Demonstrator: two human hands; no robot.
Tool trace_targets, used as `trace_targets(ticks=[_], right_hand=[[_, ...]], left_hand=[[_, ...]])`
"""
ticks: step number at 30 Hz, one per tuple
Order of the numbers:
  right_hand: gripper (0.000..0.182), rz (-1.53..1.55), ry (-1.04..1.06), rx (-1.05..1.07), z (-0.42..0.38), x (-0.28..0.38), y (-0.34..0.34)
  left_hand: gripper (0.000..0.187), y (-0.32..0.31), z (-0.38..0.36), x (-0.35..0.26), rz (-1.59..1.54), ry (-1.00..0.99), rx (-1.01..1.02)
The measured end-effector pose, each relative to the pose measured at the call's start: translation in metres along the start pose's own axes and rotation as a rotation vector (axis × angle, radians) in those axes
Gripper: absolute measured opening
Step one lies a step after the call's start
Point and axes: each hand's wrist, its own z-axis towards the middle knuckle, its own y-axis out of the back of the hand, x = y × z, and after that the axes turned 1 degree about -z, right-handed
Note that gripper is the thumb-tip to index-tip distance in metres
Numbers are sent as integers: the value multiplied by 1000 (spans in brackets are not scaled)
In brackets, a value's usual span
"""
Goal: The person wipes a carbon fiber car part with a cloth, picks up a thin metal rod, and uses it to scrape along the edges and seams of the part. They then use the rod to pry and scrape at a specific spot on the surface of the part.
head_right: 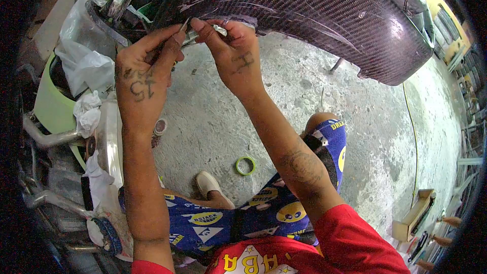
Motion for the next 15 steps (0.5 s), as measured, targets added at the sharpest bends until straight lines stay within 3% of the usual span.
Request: trace_targets(ticks=[2,9,15], right_hand=[[25,77,104,-33,1,-2,-4],[22,63,79,-60,1,-3,-6],[18,40,44,-26,-2,3,-7]], left_hand=[[30,0,0,0,10,-12,-4],[30,1,2,-2,48,-22,1],[24,1,7,-4,274,-296,-22]])
